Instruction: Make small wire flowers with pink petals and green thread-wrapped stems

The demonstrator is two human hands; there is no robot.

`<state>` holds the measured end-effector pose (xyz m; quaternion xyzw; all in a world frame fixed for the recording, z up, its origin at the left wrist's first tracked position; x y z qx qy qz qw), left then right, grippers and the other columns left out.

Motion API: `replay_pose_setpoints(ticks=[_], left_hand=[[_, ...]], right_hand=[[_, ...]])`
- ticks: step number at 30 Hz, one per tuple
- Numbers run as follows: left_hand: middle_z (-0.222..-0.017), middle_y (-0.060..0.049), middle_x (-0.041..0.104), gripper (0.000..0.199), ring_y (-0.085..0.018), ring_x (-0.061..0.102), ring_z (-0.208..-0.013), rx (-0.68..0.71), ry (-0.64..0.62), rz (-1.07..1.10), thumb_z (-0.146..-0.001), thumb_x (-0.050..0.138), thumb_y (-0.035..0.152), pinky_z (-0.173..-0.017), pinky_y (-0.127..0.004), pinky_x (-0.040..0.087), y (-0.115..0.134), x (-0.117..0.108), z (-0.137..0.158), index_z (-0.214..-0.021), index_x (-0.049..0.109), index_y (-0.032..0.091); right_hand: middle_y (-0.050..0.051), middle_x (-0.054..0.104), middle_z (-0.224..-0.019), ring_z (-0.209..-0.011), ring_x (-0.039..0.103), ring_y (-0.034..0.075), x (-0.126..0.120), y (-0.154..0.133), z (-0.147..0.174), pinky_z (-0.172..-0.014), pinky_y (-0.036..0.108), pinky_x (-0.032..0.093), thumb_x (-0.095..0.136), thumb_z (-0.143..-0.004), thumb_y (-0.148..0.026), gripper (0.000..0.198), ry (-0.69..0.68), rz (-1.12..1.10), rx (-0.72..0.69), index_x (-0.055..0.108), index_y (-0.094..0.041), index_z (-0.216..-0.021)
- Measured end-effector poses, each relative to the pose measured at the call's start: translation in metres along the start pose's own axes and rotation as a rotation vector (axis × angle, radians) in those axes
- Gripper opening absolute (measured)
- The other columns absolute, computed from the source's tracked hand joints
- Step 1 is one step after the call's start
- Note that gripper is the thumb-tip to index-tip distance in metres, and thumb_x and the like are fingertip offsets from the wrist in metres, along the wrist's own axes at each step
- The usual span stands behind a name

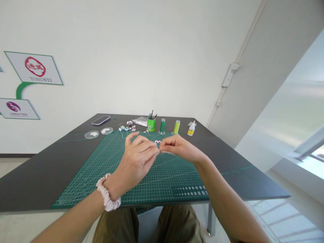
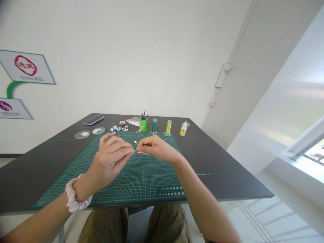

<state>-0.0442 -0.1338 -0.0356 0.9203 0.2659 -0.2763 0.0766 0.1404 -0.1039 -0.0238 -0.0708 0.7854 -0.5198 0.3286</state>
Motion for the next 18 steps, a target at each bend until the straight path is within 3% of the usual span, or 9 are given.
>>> replay_pose_setpoints(ticks=[4, 9, 13, 18], left_hand=[[-0.082, 0.002, 0.072, 0.015, -0.015, 0.058, -0.079, -0.032, 0.016, -0.022, -0.092, 0.054, 0.016, -0.098, -0.044, 0.031, -0.002, 0.001, 0.000, -0.083, 0.065, 0.021], [-0.081, 0.002, 0.072, 0.014, -0.016, 0.058, -0.079, -0.043, 0.025, -0.074, -0.090, 0.054, 0.015, -0.098, -0.045, 0.032, -0.004, 0.005, -0.001, -0.082, 0.064, 0.021], [-0.081, 0.002, 0.072, 0.013, -0.017, 0.058, -0.078, -0.004, 0.036, -0.138, -0.090, 0.054, 0.013, -0.099, -0.045, 0.030, -0.004, 0.008, -0.001, -0.082, 0.063, 0.020], [-0.080, 0.003, 0.072, 0.015, -0.017, 0.057, -0.077, 0.051, 0.049, -0.205, -0.089, 0.052, 0.012, -0.098, -0.045, 0.031, -0.001, 0.010, -0.002, -0.082, 0.062, 0.021]], right_hand=[[-0.007, 0.040, -0.054, -0.047, 0.025, 0.007, 0.010, 0.016, 0.003, -0.044, 0.023, 0.019, 0.063, -0.080, -0.044, 0.032, -0.005, -0.153, 0.029, 0.061, -0.015, -0.068], [-0.008, 0.034, -0.052, -0.045, 0.023, 0.007, 0.024, 0.021, 0.012, -0.042, 0.023, 0.017, 0.059, -0.084, -0.041, 0.030, 0.049, -0.216, 0.012, 0.060, -0.016, -0.068], [-0.005, 0.039, -0.057, -0.053, 0.032, 0.009, 0.036, 0.011, 0.020, -0.049, 0.023, 0.026, 0.054, -0.087, -0.035, 0.028, 0.227, -0.008, -0.041, 0.054, -0.017, -0.065], [-0.005, 0.035, -0.056, -0.053, 0.032, 0.009, 0.047, -0.002, 0.029, -0.052, 0.024, 0.026, 0.046, -0.091, -0.021, 0.031, 0.389, 0.366, -0.122, 0.043, -0.019, -0.060]])
Point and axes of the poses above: each hand's wrist, its own z-axis away from the middle knuckle, its own x-axis out of the palm, y = z × x, the point moved 1 cm from there along -z, towards the middle knuckle
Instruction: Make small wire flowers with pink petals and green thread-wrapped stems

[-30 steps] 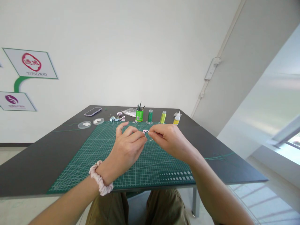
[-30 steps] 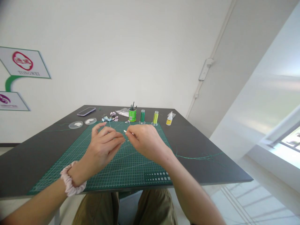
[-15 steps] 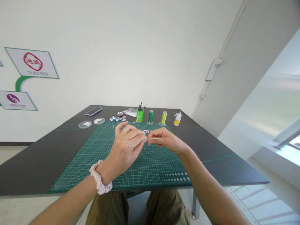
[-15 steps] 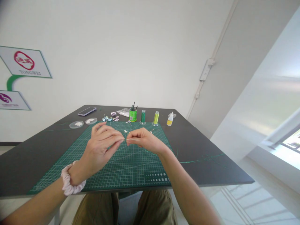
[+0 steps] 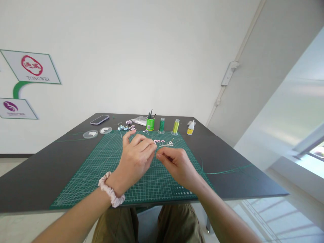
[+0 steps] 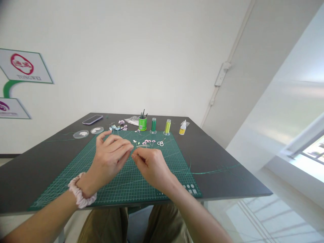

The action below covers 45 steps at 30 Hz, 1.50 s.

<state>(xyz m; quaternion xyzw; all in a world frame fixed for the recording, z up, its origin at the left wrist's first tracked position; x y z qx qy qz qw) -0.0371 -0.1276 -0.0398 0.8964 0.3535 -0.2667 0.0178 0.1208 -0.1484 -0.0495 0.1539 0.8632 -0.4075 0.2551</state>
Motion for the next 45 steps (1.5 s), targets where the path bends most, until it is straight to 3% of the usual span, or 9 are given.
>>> replay_pose_setpoints(ticks=[7, 13, 18, 23, 30, 34, 39, 45], left_hand=[[-0.081, 0.003, 0.073, 0.015, -0.017, 0.059, -0.077, 0.026, -0.015, -0.013, -0.090, 0.053, 0.011, -0.098, -0.047, 0.031, 0.002, -0.004, 0.000, -0.084, 0.063, 0.021], [-0.082, 0.003, 0.073, 0.014, -0.016, 0.059, -0.078, 0.054, 0.001, 0.026, -0.089, 0.054, 0.011, -0.099, -0.047, 0.031, 0.002, -0.006, 0.002, -0.086, 0.064, 0.021], [-0.082, 0.003, 0.072, 0.013, -0.016, 0.059, -0.080, 0.049, -0.015, 0.083, -0.090, 0.054, 0.012, -0.100, -0.045, 0.030, 0.001, -0.008, 0.004, -0.086, 0.064, 0.020], [-0.082, 0.004, 0.073, 0.015, -0.015, 0.060, -0.079, 0.030, -0.014, 0.148, -0.090, 0.055, 0.012, -0.099, -0.044, 0.032, 0.002, -0.012, 0.001, -0.084, 0.066, 0.021], [-0.080, 0.002, 0.072, 0.016, -0.015, 0.059, -0.076, -0.062, 0.026, 0.189, -0.091, 0.054, 0.016, -0.098, -0.044, 0.034, 0.001, -0.014, -0.002, -0.083, 0.066, 0.023], [-0.078, 0.002, 0.072, 0.016, -0.015, 0.059, -0.075, -0.093, 0.035, 0.183, -0.091, 0.054, 0.016, -0.096, -0.043, 0.035, -0.001, -0.010, -0.002, -0.081, 0.065, 0.022], [-0.078, 0.002, 0.072, 0.015, -0.016, 0.059, -0.076, -0.095, 0.020, 0.145, -0.090, 0.054, 0.015, -0.095, -0.043, 0.035, -0.004, -0.005, 0.000, -0.080, 0.064, 0.021], [-0.080, 0.002, 0.072, 0.015, -0.017, 0.059, -0.077, -0.065, -0.006, 0.073, -0.091, 0.053, 0.014, -0.097, -0.045, 0.033, -0.004, -0.002, 0.001, -0.082, 0.063, 0.021]], right_hand=[[-0.003, 0.045, -0.057, -0.052, 0.037, 0.009, -0.014, -0.017, -0.003, -0.052, 0.024, 0.028, 0.044, -0.092, -0.017, 0.028, 0.097, 0.279, -0.116, 0.053, -0.017, -0.066], [-0.002, 0.049, -0.057, -0.053, 0.039, 0.010, -0.029, -0.019, -0.018, -0.053, 0.025, 0.027, 0.047, -0.091, -0.020, 0.027, 0.020, 0.293, -0.077, 0.060, -0.016, -0.068], [-0.006, 0.035, -0.053, -0.052, 0.031, 0.009, -0.037, -0.009, -0.034, -0.050, 0.024, 0.024, 0.050, -0.088, -0.026, 0.026, -0.156, 0.074, 0.024, 0.058, -0.016, -0.066], [-0.004, 0.044, -0.058, -0.056, 0.036, 0.010, -0.039, 0.004, -0.044, -0.052, 0.025, 0.027, 0.055, -0.083, -0.030, 0.022, -0.310, -0.204, 0.070, 0.061, -0.016, -0.067], [-0.008, 0.039, -0.051, -0.045, 0.023, 0.006, -0.025, 0.026, -0.040, -0.043, 0.023, 0.016, 0.065, -0.078, -0.040, 0.027, -0.378, -0.573, 0.212, 0.062, -0.015, -0.067], [-0.009, 0.035, -0.049, -0.043, 0.022, 0.005, -0.016, 0.030, -0.032, -0.042, 0.023, 0.014, 0.066, -0.079, -0.041, 0.030, -0.406, -0.683, 0.222, 0.061, -0.014, -0.067], [-0.008, 0.036, -0.051, -0.044, 0.023, 0.006, -0.009, 0.024, -0.020, -0.042, 0.023, 0.016, 0.060, -0.083, -0.036, 0.026, -0.341, -0.639, 0.175, 0.061, -0.015, -0.068], [-0.004, 0.040, -0.058, -0.055, 0.033, 0.010, -0.005, 0.006, -0.009, -0.051, 0.024, 0.027, 0.052, -0.087, -0.028, 0.026, -0.114, -0.298, 0.106, 0.052, -0.017, -0.064]])
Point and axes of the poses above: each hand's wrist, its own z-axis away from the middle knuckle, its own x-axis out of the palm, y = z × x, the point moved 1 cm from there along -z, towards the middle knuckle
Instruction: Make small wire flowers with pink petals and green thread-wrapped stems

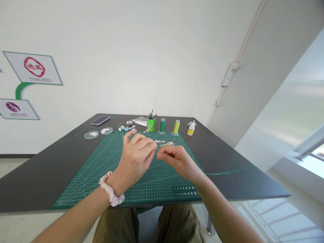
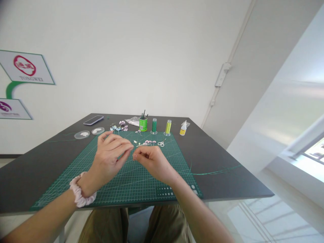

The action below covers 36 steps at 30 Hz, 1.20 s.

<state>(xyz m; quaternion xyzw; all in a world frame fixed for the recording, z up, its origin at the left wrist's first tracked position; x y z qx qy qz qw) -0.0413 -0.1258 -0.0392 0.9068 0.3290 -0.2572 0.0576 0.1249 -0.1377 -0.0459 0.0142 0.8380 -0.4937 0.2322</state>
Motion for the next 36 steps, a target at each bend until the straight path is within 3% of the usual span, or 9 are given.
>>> replay_pose_setpoints(ticks=[4, 8, 15, 18, 26, 30, 36], left_hand=[[-0.081, 0.002, 0.072, 0.013, -0.017, 0.058, -0.077, 0.054, 0.012, -0.042, -0.090, 0.053, 0.013, -0.097, -0.045, 0.032, 0.002, 0.001, 0.000, -0.083, 0.062, 0.020], [-0.080, 0.002, 0.072, 0.013, -0.017, 0.058, -0.077, 0.089, 0.012, -0.082, -0.090, 0.053, 0.012, -0.099, -0.046, 0.031, 0.004, 0.001, 0.001, -0.083, 0.062, 0.019], [-0.079, 0.001, 0.071, 0.012, -0.016, 0.058, -0.078, 0.131, 0.017, -0.053, -0.089, 0.055, 0.010, -0.100, -0.046, 0.029, 0.008, -0.001, 0.000, -0.083, 0.063, 0.017], [-0.081, 0.002, 0.072, 0.011, -0.016, 0.058, -0.079, 0.107, -0.004, 0.003, -0.090, 0.056, 0.012, -0.100, -0.045, 0.029, 0.007, -0.003, 0.000, -0.085, 0.064, 0.018], [-0.082, 0.003, 0.071, 0.012, -0.015, 0.058, -0.080, 0.017, -0.037, 0.142, -0.090, 0.056, 0.014, -0.100, -0.043, 0.030, 0.007, -0.010, 0.000, -0.084, 0.064, 0.020], [-0.080, 0.003, 0.071, 0.014, -0.015, 0.058, -0.078, -0.027, -0.012, 0.146, -0.090, 0.056, 0.014, -0.097, -0.043, 0.031, 0.005, -0.010, 0.000, -0.082, 0.064, 0.020], [-0.078, 0.003, 0.071, 0.014, -0.015, 0.058, -0.077, -0.047, 0.005, 0.093, -0.089, 0.055, 0.014, -0.095, -0.042, 0.033, 0.001, -0.004, -0.001, -0.080, 0.064, 0.019]], right_hand=[[-0.005, 0.036, -0.057, -0.054, 0.032, 0.009, 0.003, -0.007, 0.007, -0.053, 0.024, 0.026, 0.047, -0.090, -0.019, 0.028, 0.090, 0.304, -0.100, 0.046, -0.018, -0.062], [-0.004, 0.042, -0.057, -0.053, 0.036, 0.009, 0.001, -0.018, 0.008, -0.053, 0.024, 0.025, 0.047, -0.090, -0.015, 0.026, 0.152, 0.530, -0.199, 0.050, -0.016, -0.065], [-0.004, 0.041, -0.054, -0.051, 0.034, 0.008, -0.014, -0.036, -0.004, -0.052, 0.026, 0.021, 0.048, -0.089, -0.015, 0.028, 0.124, 0.682, -0.156, 0.051, -0.016, -0.061], [-0.006, 0.037, -0.052, -0.050, 0.032, 0.008, -0.024, -0.034, -0.013, -0.051, 0.025, 0.022, 0.048, -0.088, -0.016, 0.027, 0.042, 0.590, -0.092, 0.052, -0.016, -0.062], [-0.004, 0.044, -0.058, -0.055, 0.035, 0.009, -0.036, -0.008, -0.032, -0.052, 0.025, 0.028, 0.058, -0.082, -0.035, 0.025, -0.284, 0.021, 0.044, 0.059, -0.015, -0.067], [-0.008, 0.037, -0.051, -0.047, 0.024, 0.007, -0.029, 0.005, -0.028, -0.044, 0.024, 0.018, 0.061, -0.082, -0.039, 0.027, -0.311, -0.142, 0.098, 0.061, -0.015, -0.069], [-0.008, 0.035, -0.053, -0.045, 0.023, 0.007, -0.015, 0.012, -0.015, -0.043, 0.023, 0.017, 0.058, -0.085, -0.034, 0.024, -0.278, -0.267, 0.086, 0.061, -0.016, -0.069]])
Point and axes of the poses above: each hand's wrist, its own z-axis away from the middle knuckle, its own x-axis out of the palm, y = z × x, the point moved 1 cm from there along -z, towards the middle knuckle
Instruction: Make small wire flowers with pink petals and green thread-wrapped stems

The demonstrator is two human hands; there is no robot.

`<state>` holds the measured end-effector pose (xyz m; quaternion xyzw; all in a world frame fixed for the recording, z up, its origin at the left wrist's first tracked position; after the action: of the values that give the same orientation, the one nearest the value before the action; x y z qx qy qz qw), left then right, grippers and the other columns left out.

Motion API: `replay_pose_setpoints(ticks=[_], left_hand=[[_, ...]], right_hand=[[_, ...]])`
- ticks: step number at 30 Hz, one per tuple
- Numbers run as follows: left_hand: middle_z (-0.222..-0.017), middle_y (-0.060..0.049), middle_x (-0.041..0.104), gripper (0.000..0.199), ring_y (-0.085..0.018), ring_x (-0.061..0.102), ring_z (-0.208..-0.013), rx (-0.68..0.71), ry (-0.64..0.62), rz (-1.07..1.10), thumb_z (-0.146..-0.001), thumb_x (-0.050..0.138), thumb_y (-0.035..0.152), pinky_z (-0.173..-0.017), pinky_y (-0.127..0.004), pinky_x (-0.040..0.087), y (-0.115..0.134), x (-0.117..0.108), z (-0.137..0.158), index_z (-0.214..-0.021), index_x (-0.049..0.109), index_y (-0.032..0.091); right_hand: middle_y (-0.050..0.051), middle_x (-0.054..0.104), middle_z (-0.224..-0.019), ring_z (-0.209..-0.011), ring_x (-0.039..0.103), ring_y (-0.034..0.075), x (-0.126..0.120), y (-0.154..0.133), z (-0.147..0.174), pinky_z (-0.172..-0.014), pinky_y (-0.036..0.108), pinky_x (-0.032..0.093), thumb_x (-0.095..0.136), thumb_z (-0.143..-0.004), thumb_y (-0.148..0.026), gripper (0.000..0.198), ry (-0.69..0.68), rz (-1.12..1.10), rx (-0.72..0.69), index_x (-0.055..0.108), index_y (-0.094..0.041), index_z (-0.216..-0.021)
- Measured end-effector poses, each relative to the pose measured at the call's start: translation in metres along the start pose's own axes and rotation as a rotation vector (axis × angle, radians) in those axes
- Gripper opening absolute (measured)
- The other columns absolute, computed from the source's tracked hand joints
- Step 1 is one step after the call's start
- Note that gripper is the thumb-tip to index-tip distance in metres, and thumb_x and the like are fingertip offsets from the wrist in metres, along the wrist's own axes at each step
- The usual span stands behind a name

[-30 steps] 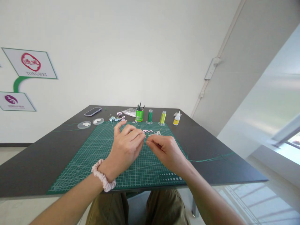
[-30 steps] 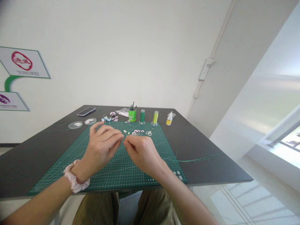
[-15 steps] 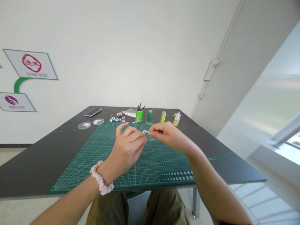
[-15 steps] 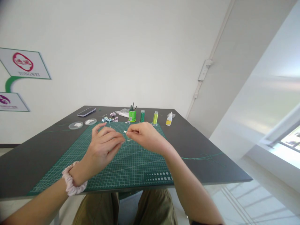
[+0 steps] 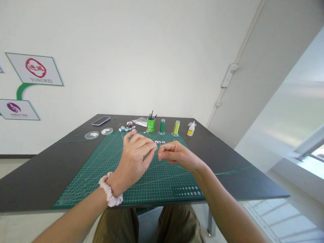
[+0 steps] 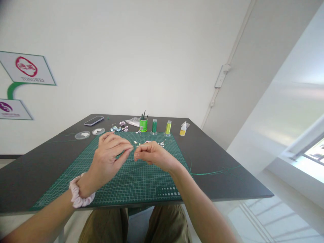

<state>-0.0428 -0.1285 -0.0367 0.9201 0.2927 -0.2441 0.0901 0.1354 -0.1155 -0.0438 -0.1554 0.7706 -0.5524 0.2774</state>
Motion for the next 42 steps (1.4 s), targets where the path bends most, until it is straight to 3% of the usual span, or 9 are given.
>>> replay_pose_setpoints(ticks=[6, 11, 18, 23, 32, 38, 42], left_hand=[[-0.078, 0.003, 0.070, 0.013, -0.016, 0.058, -0.078, 0.025, -0.025, -0.074, -0.090, 0.054, 0.014, -0.096, -0.044, 0.032, -0.002, 0.006, 0.001, -0.081, 0.062, 0.019], [-0.081, 0.002, 0.071, 0.013, -0.018, 0.058, -0.078, 0.059, -0.043, -0.137, -0.090, 0.053, 0.013, -0.098, -0.046, 0.031, -0.002, 0.007, 0.002, -0.083, 0.062, 0.019], [-0.082, 0.001, 0.072, 0.015, -0.018, 0.059, -0.079, 0.089, -0.051, -0.121, -0.090, 0.053, 0.013, -0.098, -0.048, 0.031, 0.000, 0.006, 0.004, -0.084, 0.065, 0.020], [-0.082, 0.001, 0.072, 0.014, -0.017, 0.059, -0.080, 0.085, -0.067, -0.050, -0.091, 0.054, 0.014, -0.099, -0.048, 0.030, 0.000, 0.005, 0.005, -0.084, 0.065, 0.019], [-0.083, 0.002, 0.073, 0.017, -0.016, 0.060, -0.080, -0.001, -0.084, 0.108, -0.091, 0.055, 0.017, -0.098, -0.043, 0.032, -0.001, 0.002, 0.006, -0.082, 0.068, 0.021], [-0.077, 0.003, 0.071, 0.018, -0.015, 0.059, -0.077, -0.054, -0.042, 0.122, -0.089, 0.056, 0.015, -0.093, -0.040, 0.035, -0.003, 0.003, 0.004, -0.076, 0.066, 0.020], [-0.075, 0.003, 0.070, 0.018, -0.015, 0.059, -0.076, -0.063, -0.038, 0.100, -0.089, 0.056, 0.015, -0.090, -0.040, 0.036, -0.003, 0.005, 0.003, -0.075, 0.065, 0.020]], right_hand=[[-0.005, 0.039, -0.057, -0.053, 0.032, 0.009, 0.017, -0.008, 0.008, -0.050, 0.024, 0.026, 0.051, -0.086, -0.025, 0.024, 0.239, 0.334, -0.054, 0.052, -0.017, -0.064], [-0.005, 0.037, -0.056, -0.054, 0.033, 0.009, 0.024, -0.016, 0.015, -0.053, 0.025, 0.025, 0.048, -0.089, -0.016, 0.031, 0.371, 0.696, -0.159, 0.040, -0.019, -0.059], [-0.004, 0.045, -0.057, -0.053, 0.037, 0.009, 0.016, -0.029, 0.012, -0.054, 0.025, 0.026, 0.049, -0.090, -0.016, 0.023, 0.420, 0.839, -0.172, 0.055, -0.016, -0.067], [-0.005, 0.038, -0.053, -0.051, 0.032, 0.009, 0.002, -0.030, 0.003, -0.052, 0.025, 0.024, 0.049, -0.088, -0.022, 0.026, 0.350, 0.719, -0.076, 0.052, -0.017, -0.063], [-0.007, 0.040, -0.053, -0.048, 0.028, 0.007, -0.019, -0.006, -0.008, -0.045, 0.023, 0.021, 0.063, -0.081, -0.043, 0.031, -0.034, 0.161, 0.059, 0.061, -0.015, -0.069], [-0.010, 0.032, -0.047, -0.042, 0.020, 0.005, -0.007, 0.014, -0.006, -0.042, 0.023, 0.014, 0.067, -0.079, -0.046, 0.034, -0.027, -0.149, 0.068, 0.062, -0.015, -0.069], [-0.010, 0.028, -0.046, -0.043, 0.019, 0.006, 0.006, 0.014, -0.001, -0.042, 0.023, 0.015, 0.066, -0.079, -0.046, 0.032, 0.073, -0.158, 0.037, 0.061, -0.016, -0.068]])
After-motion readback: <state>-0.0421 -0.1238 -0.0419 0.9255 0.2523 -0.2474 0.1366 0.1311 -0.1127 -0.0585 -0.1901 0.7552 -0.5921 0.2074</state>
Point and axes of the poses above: each hand's wrist, its own z-axis away from the middle knuckle, its own x-axis out of the palm, y = z × x, the point moved 1 cm from there along -z, towards the middle knuckle
